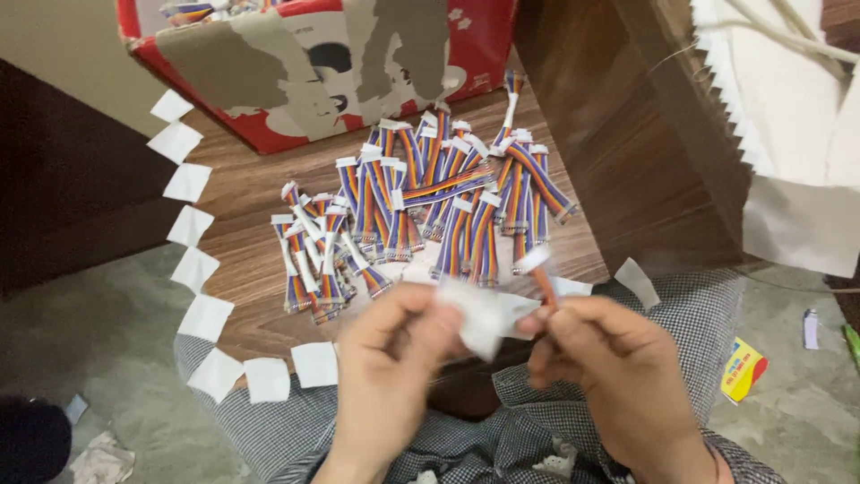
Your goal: Labeling small multi-colored ribbon cables with white adhesive stickers
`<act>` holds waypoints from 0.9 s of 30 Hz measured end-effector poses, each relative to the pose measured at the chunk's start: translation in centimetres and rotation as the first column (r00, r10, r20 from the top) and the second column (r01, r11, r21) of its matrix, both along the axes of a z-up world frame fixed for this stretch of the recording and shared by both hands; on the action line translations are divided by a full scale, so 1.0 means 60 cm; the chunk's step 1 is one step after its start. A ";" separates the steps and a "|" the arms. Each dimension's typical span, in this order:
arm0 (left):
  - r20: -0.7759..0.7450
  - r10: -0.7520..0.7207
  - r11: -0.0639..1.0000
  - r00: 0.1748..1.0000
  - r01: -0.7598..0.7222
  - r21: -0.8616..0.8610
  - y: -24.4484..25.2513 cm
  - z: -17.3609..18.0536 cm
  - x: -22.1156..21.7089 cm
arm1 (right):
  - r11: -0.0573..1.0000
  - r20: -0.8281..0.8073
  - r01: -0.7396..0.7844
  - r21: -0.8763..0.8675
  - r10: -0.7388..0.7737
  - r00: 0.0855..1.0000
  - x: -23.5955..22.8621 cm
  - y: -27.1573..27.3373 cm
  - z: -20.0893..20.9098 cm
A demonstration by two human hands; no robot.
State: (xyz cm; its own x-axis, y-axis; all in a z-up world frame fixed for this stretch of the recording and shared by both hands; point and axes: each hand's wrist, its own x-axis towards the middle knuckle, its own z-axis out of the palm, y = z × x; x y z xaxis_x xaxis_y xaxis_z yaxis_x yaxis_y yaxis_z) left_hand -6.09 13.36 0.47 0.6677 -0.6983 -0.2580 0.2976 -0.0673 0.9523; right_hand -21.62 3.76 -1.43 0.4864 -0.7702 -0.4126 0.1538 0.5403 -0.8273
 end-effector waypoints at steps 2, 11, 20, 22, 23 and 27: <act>-0.039 -0.354 0.932 0.934 0.356 0.065 0.000 0.021 -0.004 | 0.996 -0.212 -0.085 -0.005 0.082 0.974 0.006 0.008 0.002; 0.138 -0.365 0.925 0.921 0.342 0.164 -0.030 0.033 0.008 | 0.885 -0.239 -0.255 -0.389 0.170 0.956 0.026 0.012 0.039; 0.304 -0.366 0.921 0.880 0.296 0.251 -0.028 0.051 0.018 | 0.918 -0.192 -0.235 -0.321 0.180 0.965 0.037 0.010 0.042; 0.302 -0.340 0.926 0.890 0.261 0.274 -0.031 0.050 0.016 | 0.949 -0.129 -0.178 -0.259 0.149 0.980 0.032 0.008 0.027; 0.302 -0.315 0.928 0.900 0.225 0.296 -0.033 0.049 0.015 | 0.973 -0.068 -0.123 -0.194 0.112 0.991 0.030 0.007 0.019; 0.201 -0.220 0.959 0.955 0.174 0.223 -0.043 0.030 0.011 | 0.965 0.083 -0.187 -0.185 0.205 0.975 0.031 0.014 0.016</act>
